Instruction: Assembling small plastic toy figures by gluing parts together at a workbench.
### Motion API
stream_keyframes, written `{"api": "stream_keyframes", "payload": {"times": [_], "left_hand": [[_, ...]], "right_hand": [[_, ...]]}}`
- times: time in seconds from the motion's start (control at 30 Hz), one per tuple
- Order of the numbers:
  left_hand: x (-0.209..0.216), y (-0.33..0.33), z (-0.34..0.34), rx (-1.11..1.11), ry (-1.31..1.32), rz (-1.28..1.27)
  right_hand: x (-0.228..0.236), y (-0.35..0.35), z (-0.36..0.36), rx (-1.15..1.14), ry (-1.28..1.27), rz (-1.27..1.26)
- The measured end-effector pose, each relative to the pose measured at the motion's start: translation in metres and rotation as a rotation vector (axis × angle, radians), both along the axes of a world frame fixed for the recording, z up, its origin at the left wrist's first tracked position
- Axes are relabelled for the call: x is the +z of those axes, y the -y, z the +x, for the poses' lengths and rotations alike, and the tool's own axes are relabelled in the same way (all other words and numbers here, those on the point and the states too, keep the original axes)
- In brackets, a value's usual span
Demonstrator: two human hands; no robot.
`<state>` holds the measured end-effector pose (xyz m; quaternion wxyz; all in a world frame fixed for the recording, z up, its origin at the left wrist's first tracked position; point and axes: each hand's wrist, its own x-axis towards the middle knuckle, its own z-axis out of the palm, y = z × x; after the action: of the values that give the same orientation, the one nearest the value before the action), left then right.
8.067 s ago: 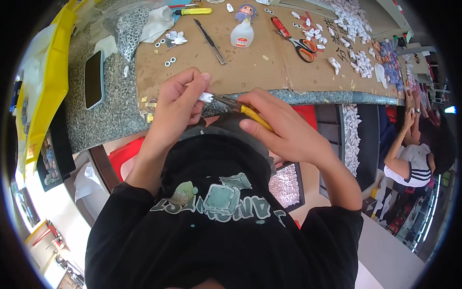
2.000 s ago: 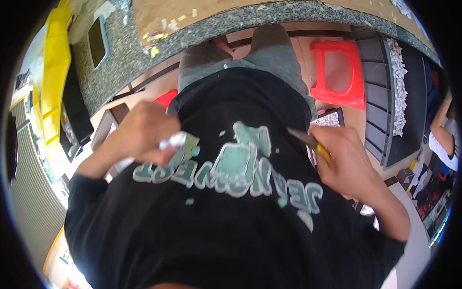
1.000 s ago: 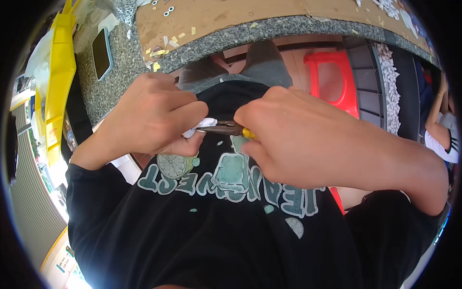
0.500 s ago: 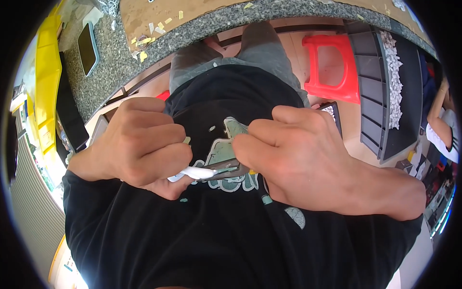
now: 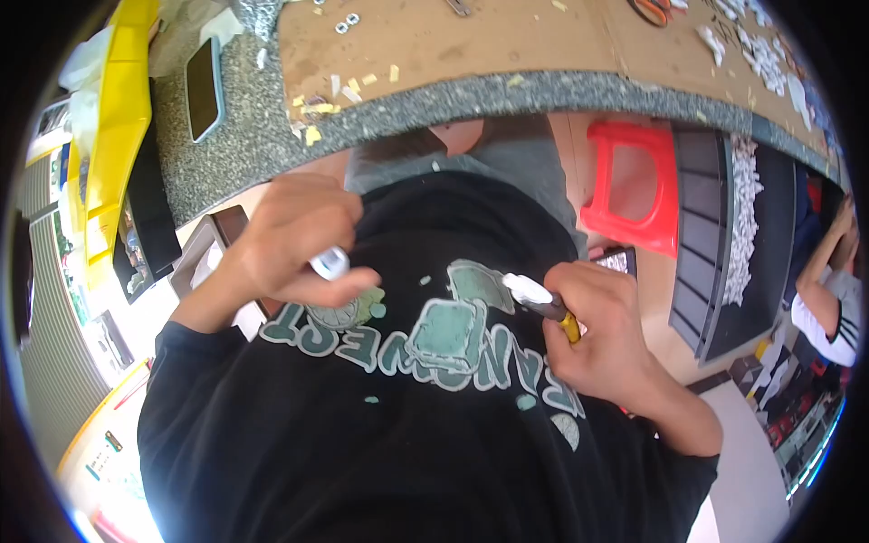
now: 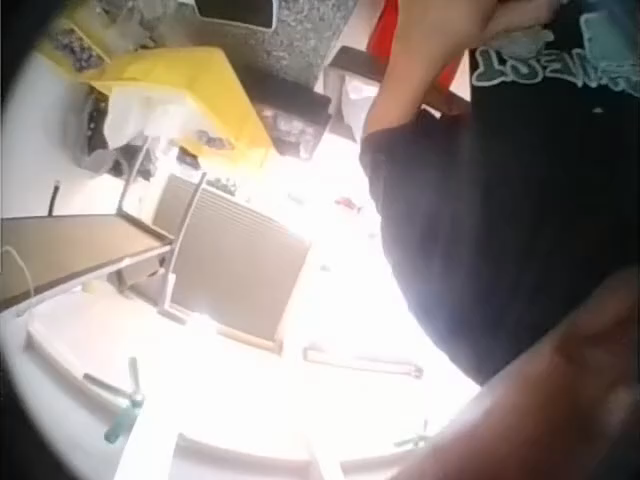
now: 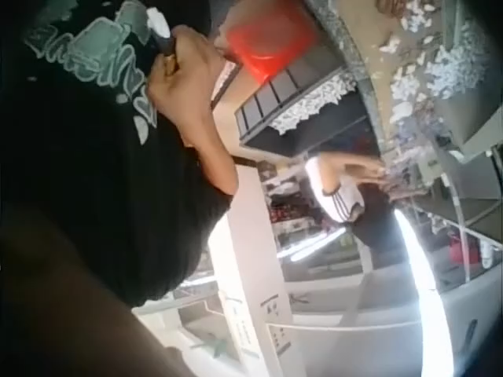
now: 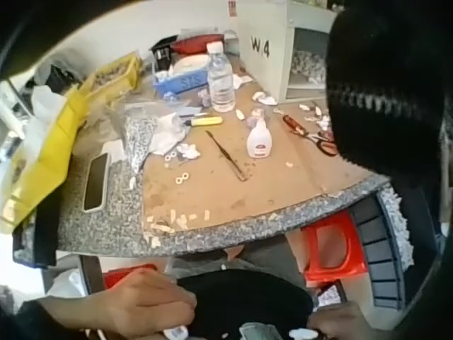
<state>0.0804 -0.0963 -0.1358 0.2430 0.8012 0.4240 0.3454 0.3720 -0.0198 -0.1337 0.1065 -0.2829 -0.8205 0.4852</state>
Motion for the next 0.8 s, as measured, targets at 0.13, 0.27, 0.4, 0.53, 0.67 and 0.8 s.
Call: {"api": "stream_keyframes", "payload": {"times": [0.13, 0.27, 0.4, 0.53, 0.67, 0.8], "left_hand": [[0.011, 0.002, 0.005, 0.168, 0.143, -0.024], [0.016, -0.004, 0.006, 0.246, 0.237, 0.024], [0.018, -0.028, -0.006, 0.239, 0.349, -0.023], [0.025, -0.052, -0.017, 0.228, 0.440, -0.028], [0.024, -0.061, -0.026, 0.281, 0.611, -0.073], [-0.005, -0.060, -0.040, 0.499, 0.938, -0.330]], "right_hand": [[-0.002, 0.009, -0.005, -0.110, 0.018, -0.247], [0.020, -0.015, -0.004, -0.243, 0.025, -0.178], [0.056, -0.072, -0.039, -0.281, -0.195, -0.060], [0.091, -0.117, -0.085, -0.255, -0.162, 0.136], [0.118, -0.156, -0.135, -0.233, -0.114, 0.280], [0.120, -0.209, -0.184, -0.185, 0.020, 0.554]]}}
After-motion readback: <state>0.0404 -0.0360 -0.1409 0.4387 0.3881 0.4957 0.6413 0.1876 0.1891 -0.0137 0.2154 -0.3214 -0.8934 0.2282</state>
